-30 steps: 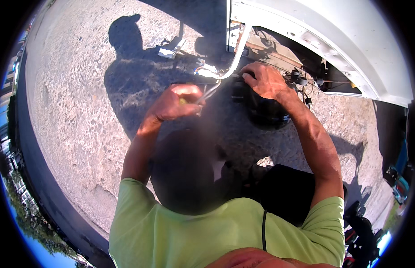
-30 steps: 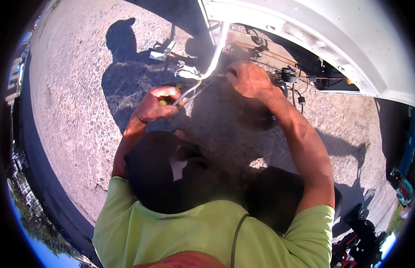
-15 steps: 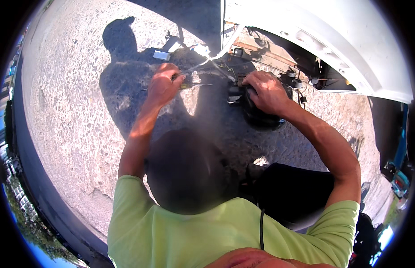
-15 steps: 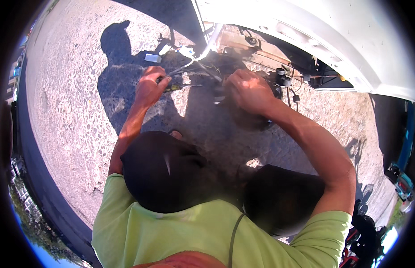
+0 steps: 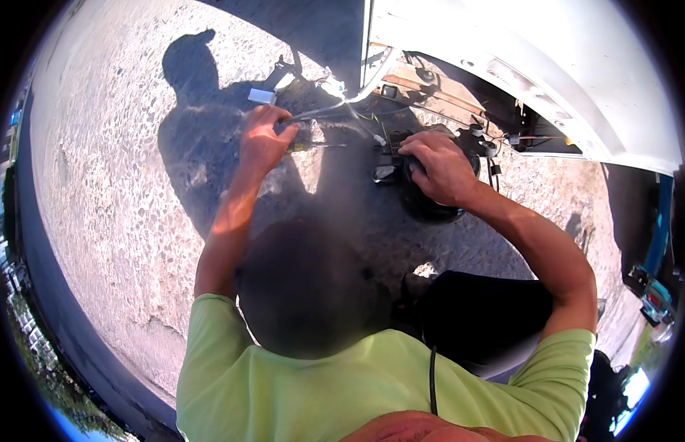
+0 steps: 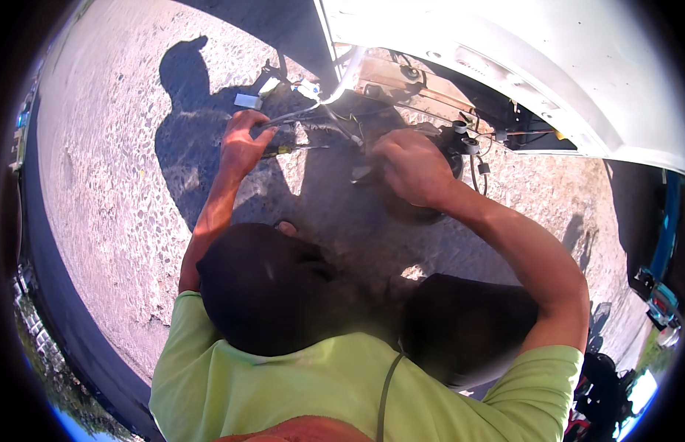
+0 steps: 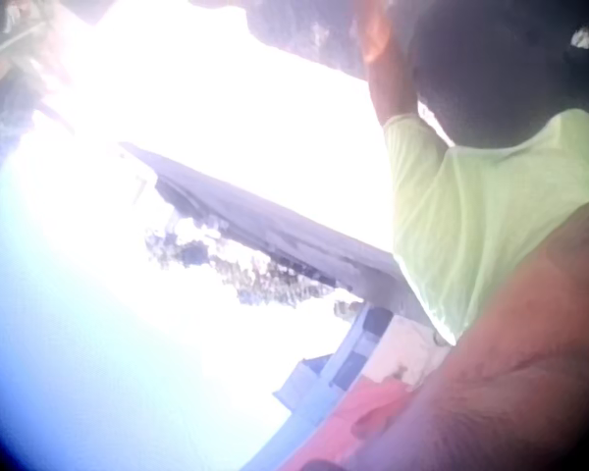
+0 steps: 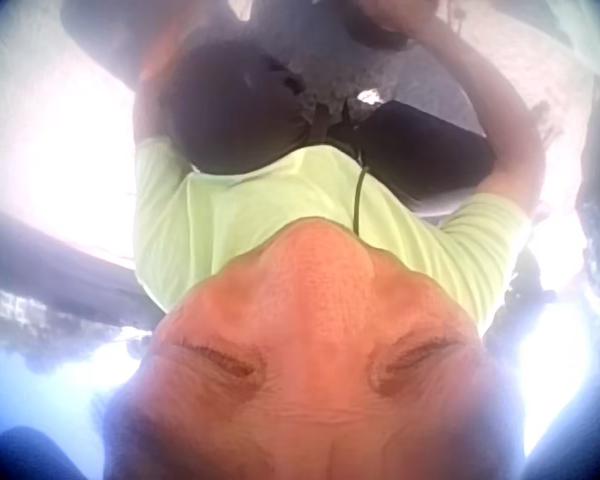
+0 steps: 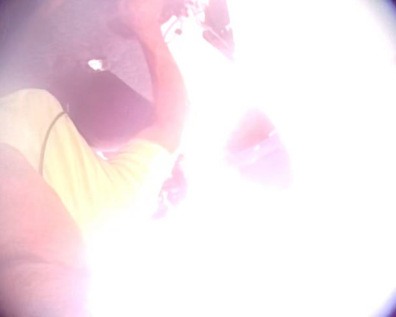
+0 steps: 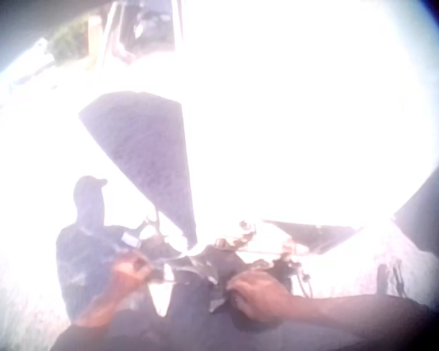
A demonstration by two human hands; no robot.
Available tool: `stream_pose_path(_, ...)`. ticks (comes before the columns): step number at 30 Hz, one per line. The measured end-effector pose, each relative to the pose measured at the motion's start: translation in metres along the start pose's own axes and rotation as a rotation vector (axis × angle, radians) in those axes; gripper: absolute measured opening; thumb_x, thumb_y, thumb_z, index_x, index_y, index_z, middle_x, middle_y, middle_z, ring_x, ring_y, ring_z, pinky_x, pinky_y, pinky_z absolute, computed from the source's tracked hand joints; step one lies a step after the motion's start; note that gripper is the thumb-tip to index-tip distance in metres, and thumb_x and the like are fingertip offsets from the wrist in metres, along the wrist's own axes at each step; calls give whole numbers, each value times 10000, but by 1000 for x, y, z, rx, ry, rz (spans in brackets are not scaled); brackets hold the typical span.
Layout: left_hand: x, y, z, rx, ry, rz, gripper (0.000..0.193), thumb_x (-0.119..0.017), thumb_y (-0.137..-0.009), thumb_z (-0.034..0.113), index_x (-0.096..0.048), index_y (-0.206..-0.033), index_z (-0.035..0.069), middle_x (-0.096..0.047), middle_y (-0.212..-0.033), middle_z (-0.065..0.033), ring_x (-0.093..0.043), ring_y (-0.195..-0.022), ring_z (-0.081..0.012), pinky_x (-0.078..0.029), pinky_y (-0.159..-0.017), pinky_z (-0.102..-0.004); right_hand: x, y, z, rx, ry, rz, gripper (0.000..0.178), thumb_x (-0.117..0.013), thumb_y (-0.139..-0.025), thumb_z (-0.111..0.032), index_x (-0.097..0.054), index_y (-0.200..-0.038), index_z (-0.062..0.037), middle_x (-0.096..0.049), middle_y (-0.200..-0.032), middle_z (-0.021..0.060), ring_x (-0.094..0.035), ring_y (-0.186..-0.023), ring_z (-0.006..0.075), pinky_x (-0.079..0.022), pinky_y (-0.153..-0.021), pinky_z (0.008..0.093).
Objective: The person unscrews a component from a refrigerator using a screwdriver and manipulates electrical wires and a capacitor on a compressor unit by hand.
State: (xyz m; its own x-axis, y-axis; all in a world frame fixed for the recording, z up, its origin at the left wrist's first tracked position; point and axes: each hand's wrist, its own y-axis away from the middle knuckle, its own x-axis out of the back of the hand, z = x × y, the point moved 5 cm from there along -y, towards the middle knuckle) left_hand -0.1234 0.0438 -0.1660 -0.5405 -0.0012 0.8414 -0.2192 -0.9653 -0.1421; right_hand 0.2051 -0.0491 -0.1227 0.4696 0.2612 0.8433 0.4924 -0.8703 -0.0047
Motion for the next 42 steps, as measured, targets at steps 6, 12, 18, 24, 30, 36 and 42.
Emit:
stream_pose_path(6, 19, 2, 45, 7, -4, 46, 320, -796, -861, 282, -735, -1115, 97, -717, -1129, -118, -676, -1096, -324, -543, -941, -418, -1, -11, 3, -85, 22, -79, 349, -678, -863, -141, -634, -1204, -81, -643, -1293, 122, -582, -1273, 348, -445, -1115, 460)
stream_pose_path(12, -9, 8, 10, 236, -38, -341, 307, -794, -876, 297, -725, -1043, 48, -755, -1014, -139, -729, -971, -303, -559, -890, -425, -5, -9, 5, -90, 5, -80, 353, -681, -873, -165, -632, -1214, -86, -637, -1309, 122, -575, -1295, 337, -436, -1138, 461)
stream_pose_path(18, -13, 5, 97, -213, 124, -58, 192, -744, -905, 152, -728, -1065, 47, -731, -1120, -142, -709, -1019, -324, -556, -891, -425, 0, -3, 0, -61, 13, -45, 374, -689, -853, -164, -633, -1210, -67, -640, -1305, 114, -579, -1287, 322, -435, -1141, 447)
stream_pose_path(24, -62, -16, 140, -557, 366, -185, 208, -709, -922, 75, -736, -1126, 47, -737, -1051, -120, -712, -931, -251, -556, -831, -354, 6, 6, -10, 25, -9, 6, 403, -699, -805, -112, -628, -1196, -48, -647, -1276, 119, -592, -1244, 318, -449, -1117, 439)
stream_pose_path(30, -33, -34, 110, -34, 797, -283, 155, -685, -981, 55, -724, -1121, 0, -724, -991, -47, -649, -886, -92, -523, -802, -259, 5, 19, -13, 64, -22, 24, 434, -714, -774, -79, -614, -1196, -60, -631, -1274, 109, -583, -1238, 319, -455, -1104, 442)
stream_pose_path(36, -38, -25, 121, -102, 1105, -556, 261, -611, -1028, 143, -673, -1221, -22, -728, -1142, -108, -684, -1067, -184, -546, -968, -349, 6, 29, -18, 69, 4, 55, 459, -716, -769, -89, -608, -1214, -62, -615, -1293, 108, -577, -1234, 325, -459, -1097, 442)
stream_pose_path(42, -139, -31, 85, -902, -174, -256, 400, -595, -904, 119, -612, -1295, 37, -632, -1378, -157, -590, -1319, -300, -473, -1123, -428, 7, 19, -22, 75, -15, 39, 480, -728, -760, -126, -615, -1220, -50, -630, -1286, 121, -588, -1233, 328, -460, -1098, 446)
